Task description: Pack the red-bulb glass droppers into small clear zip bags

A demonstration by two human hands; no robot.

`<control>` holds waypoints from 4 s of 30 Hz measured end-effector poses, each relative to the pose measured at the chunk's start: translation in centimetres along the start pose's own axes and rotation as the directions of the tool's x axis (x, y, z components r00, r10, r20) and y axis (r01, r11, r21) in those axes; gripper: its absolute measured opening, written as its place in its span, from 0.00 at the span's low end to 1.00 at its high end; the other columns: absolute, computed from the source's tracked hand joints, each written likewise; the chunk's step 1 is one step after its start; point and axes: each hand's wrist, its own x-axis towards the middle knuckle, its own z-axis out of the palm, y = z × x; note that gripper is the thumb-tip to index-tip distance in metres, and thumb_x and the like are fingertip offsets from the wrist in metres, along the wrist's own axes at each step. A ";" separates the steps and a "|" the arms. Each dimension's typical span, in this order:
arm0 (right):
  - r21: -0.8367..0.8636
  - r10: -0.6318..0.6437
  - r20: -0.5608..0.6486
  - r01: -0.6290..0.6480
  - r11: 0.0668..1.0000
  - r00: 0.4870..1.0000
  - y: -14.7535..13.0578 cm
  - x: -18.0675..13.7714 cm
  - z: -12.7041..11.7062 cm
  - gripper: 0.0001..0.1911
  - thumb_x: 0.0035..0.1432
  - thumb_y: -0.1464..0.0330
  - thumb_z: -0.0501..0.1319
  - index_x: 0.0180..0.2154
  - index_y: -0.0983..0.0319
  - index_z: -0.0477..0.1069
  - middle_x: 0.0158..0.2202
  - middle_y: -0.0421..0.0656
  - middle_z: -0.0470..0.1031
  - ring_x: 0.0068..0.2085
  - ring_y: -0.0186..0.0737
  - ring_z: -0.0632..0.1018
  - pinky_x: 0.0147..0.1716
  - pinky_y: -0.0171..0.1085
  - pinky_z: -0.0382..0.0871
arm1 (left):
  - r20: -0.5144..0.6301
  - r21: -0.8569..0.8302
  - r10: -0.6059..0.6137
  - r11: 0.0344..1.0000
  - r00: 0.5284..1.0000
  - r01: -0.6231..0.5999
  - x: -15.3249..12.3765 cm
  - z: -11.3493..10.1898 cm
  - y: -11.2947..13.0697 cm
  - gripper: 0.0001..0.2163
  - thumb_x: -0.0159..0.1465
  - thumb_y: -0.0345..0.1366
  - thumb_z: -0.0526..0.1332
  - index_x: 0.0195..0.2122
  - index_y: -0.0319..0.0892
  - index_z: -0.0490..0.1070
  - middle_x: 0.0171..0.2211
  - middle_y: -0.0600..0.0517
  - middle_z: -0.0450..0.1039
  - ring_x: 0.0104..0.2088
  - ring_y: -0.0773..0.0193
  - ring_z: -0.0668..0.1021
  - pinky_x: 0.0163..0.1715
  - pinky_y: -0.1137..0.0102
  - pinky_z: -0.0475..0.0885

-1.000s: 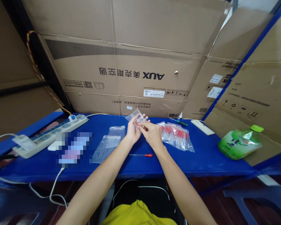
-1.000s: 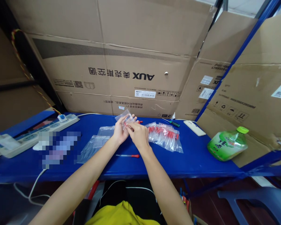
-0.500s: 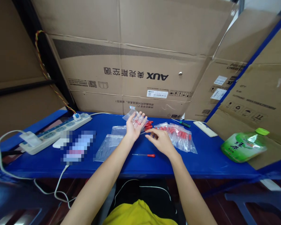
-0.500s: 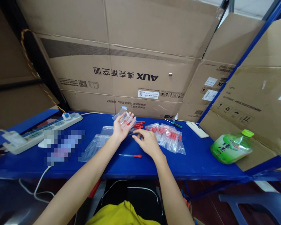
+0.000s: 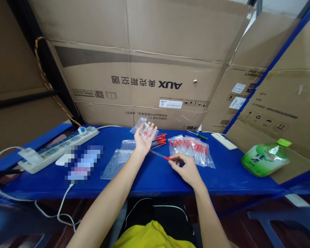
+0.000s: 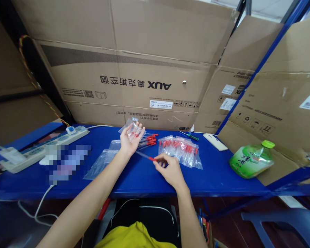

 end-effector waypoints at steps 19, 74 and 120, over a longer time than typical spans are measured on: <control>-0.235 -0.157 -0.241 0.100 0.967 0.958 -2.8 6.5 5.7 0.09 0.63 0.68 0.65 0.44 0.57 0.81 0.39 0.42 0.85 0.34 0.41 0.81 0.40 0.38 0.73 | 0.066 0.068 -0.083 0.995 0.994 0.078 -0.8 0.4 -1.5 0.10 0.64 0.29 0.61 0.46 0.42 0.73 0.46 0.46 0.81 0.50 0.53 0.83 0.61 0.51 0.74; -0.645 0.174 0.058 -0.096 0.758 0.983 6.3 19.0 1.9 0.14 0.64 0.73 0.62 0.48 0.57 0.82 0.42 0.48 0.85 0.48 0.45 0.81 0.51 0.40 0.68 | -0.096 -0.084 0.120 0.988 0.988 -0.128 1.9 -1.7 2.4 0.12 0.58 0.27 0.58 0.42 0.43 0.70 0.42 0.47 0.81 0.48 0.58 0.84 0.57 0.56 0.77; -0.452 -0.341 -0.150 0.243 0.859 0.928 -0.9 14.5 7.2 0.09 0.67 0.62 0.62 0.34 0.58 0.71 0.37 0.40 0.76 0.38 0.38 0.76 0.35 0.34 0.61 | -0.018 0.058 0.036 0.998 0.999 -0.035 1.3 -1.1 0.5 0.21 0.56 0.24 0.55 0.52 0.43 0.66 0.55 0.44 0.79 0.56 0.53 0.82 0.52 0.60 0.78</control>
